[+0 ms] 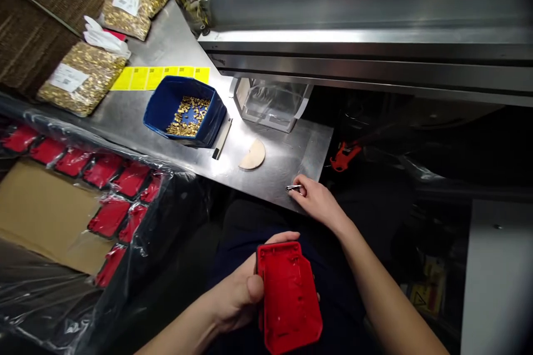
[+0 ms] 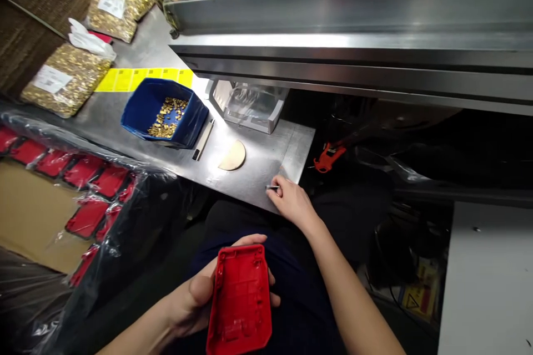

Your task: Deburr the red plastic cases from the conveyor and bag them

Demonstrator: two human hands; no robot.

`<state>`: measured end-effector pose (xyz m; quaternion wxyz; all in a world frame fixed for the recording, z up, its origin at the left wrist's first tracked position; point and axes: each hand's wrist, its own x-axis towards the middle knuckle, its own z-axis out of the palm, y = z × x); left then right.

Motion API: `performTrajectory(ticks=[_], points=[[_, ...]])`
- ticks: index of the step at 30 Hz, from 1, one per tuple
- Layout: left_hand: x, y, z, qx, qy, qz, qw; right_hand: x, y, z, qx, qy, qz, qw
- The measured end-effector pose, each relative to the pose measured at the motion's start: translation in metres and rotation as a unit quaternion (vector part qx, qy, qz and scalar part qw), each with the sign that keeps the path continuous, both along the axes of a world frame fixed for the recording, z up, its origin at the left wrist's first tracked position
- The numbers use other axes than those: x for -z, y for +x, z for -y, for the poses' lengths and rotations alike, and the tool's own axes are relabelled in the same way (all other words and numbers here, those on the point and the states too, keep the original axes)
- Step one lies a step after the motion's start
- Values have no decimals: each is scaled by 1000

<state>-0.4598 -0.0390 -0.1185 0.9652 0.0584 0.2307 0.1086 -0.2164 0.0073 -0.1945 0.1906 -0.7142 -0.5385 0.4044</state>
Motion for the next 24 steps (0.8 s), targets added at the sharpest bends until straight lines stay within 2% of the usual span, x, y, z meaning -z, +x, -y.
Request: performTrajectory(ticks=[3, 7, 9, 11, 13, 17, 24], points=[[-2, 0, -2, 26, 13, -23, 999, -17, 5, 17, 20, -20, -26, 999], [-7, 4, -6, 50, 43, -70, 995, -76, 4, 48, 76, -22, -149, 986], [-9, 8, -7, 48, 59, -62, 995, -106, -4, 64, 50, -14, -157, 986], [-9, 13, -8, 44, 68, -46, 996, -126, -14, 78, 1, 14, -147, 989], [-9, 17, -7, 40, 68, -42, 996, -132, -24, 86, -42, 53, -135, 989], [-9, 18, -4, 46, 83, -53, 994, -124, -34, 91, -77, 114, -98, 986], [-10, 14, 0, 80, 127, -86, 985, -121, -34, 95, -105, 123, -74, 984]])
